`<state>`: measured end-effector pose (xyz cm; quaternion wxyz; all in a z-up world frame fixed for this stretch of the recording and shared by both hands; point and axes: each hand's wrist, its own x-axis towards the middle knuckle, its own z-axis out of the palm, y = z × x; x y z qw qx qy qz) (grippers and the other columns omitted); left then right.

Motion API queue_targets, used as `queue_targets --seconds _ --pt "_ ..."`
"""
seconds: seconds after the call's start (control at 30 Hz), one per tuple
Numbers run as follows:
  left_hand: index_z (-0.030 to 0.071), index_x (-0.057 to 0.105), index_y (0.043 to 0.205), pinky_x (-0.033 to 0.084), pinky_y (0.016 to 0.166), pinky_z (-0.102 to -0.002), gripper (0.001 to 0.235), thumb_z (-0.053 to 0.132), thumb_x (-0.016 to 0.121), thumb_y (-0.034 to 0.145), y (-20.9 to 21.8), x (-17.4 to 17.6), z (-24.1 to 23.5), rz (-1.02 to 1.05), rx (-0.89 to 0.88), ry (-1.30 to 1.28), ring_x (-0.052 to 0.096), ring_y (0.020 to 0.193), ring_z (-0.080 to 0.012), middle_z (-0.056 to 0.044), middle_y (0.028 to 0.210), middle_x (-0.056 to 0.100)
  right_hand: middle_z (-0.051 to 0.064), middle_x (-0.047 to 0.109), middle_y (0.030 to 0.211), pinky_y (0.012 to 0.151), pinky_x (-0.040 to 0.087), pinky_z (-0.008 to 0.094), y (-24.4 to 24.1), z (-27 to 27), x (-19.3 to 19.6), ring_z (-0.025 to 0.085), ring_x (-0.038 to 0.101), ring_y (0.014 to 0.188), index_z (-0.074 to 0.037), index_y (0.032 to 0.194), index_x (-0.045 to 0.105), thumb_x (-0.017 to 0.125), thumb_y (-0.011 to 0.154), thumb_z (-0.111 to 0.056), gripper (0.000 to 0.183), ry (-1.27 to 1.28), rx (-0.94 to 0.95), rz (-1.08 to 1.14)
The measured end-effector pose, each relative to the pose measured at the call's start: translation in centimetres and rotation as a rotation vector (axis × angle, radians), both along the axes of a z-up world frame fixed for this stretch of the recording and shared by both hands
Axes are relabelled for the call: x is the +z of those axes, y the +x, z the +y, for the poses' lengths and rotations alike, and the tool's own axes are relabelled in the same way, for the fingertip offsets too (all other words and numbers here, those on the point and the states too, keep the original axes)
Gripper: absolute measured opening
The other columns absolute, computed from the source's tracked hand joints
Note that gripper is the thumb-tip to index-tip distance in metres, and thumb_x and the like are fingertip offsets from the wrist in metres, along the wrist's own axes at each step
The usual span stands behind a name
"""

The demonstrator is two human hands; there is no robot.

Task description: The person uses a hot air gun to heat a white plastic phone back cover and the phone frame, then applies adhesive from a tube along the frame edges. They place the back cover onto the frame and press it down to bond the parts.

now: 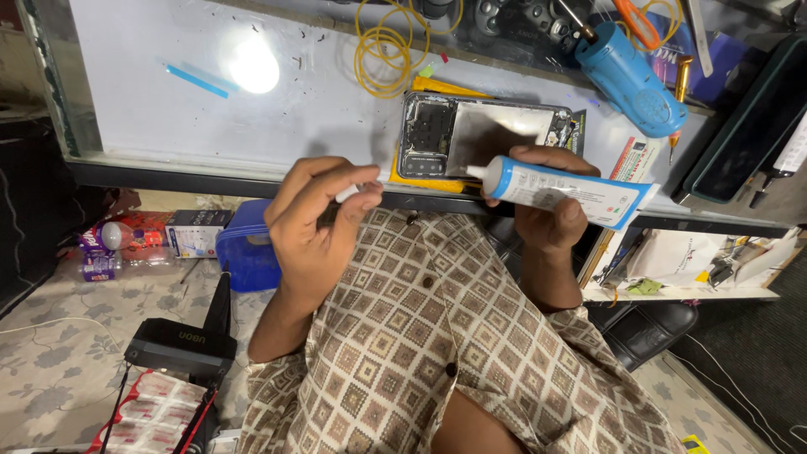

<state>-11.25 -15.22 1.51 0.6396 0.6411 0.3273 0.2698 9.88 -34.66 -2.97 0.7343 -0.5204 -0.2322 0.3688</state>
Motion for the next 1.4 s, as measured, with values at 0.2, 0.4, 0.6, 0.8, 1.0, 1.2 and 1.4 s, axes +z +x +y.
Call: queue_targets --seconds 0.2,0.4,0.6,0.8,1.0,1.2,1.4 --pt "-0.002 0.067 0.116 0.055 0.08 -0.028 0.012 -0.005 0.066 0.104 1.1 -0.8 1.1 0.062 0.009 0.15 0.069 0.092 -0.0177 -0.012 0.106 0.07 0.021 0.074 0.114 0.084 0.06 0.032 1.7 3.1 2.0 0.028 0.074 0.09 0.006 0.12 0.071 0.067 0.093 -0.051 0.063 -0.21 0.036 -0.465" --pt "-0.002 0.063 0.131 0.05 0.08 -0.042 0.031 -0.002 0.062 0.1 1.8 -3.0 1.6 0.185 -0.077 0.512 0.057 0.085 -0.0252 -0.011 0.093 0.061 0.016 0.076 0.11 0.083 0.058 0.026 2.9 5.1 3.1 0.019 0.075 0.089 0.005 0.118 0.07 0.074 0.093 -0.037 0.048 -0.388 0.214 -0.641" --pt "-0.003 0.065 0.127 0.052 0.079 -0.043 0.065 0.052 0.08 0.095 2.0 -4.8 1.6 0.204 -0.164 0.818 0.049 0.077 -0.0215 -0.005 0.083 0.051 0.017 0.076 0.116 0.087 0.059 0.028 2.9 6.0 2.7 0.022 0.075 0.093 0.005 0.12 0.072 0.075 0.098 -0.031 0.042 -0.362 0.235 -0.652" --pt "0.002 0.074 0.12 0.04 0.063 -0.031 0.056 0.049 0.086 0.093 1.7 -5.6 1.3 0.223 -0.211 0.955 0.047 0.071 -0.0152 0.001 0.078 0.049 0.017 0.077 0.115 0.085 0.059 0.028 3.0 5.8 2.4 0.022 0.075 0.09 0.005 0.121 0.072 0.074 0.097 -0.034 0.046 -0.396 0.243 -0.665" --pt "0.0 0.073 0.12 0.039 0.06 -0.033 0.061 0.054 0.083 0.093 1.9 -5.5 1.4 0.178 -0.168 0.914 0.046 0.067 -0.0169 0.0 0.073 0.048 0.015 0.077 0.112 0.086 0.06 0.027 3.4 5.4 2.1 0.02 0.075 0.091 0.005 0.12 0.072 0.073 0.095 -0.043 0.054 -0.377 0.202 -0.584" --pt "-0.005 0.068 0.131 0.047 0.074 -0.037 0.045 0.022 0.071 0.095 1.3 -4.6 1.8 0.148 -0.181 0.701 0.052 0.079 -0.0221 -0.007 0.088 0.058 0.015 0.076 0.117 0.093 0.061 0.03 3.2 5.5 2.3 0.021 0.076 0.099 0.004 0.121 0.072 0.075 0.098 -0.045 0.054 -0.379 0.178 -0.581" --pt "0.003 0.074 0.122 0.044 0.065 -0.035 0.041 0.03 0.085 0.093 2.0 -4.7 1.6 0.155 -0.202 0.843 0.051 0.072 -0.0196 -0.002 0.077 0.054 0.016 0.077 0.111 0.087 0.059 0.028 3.4 5.9 2.6 0.02 0.076 0.091 0.003 0.119 0.074 0.074 0.098 -0.042 0.05 -0.414 0.264 -0.671"
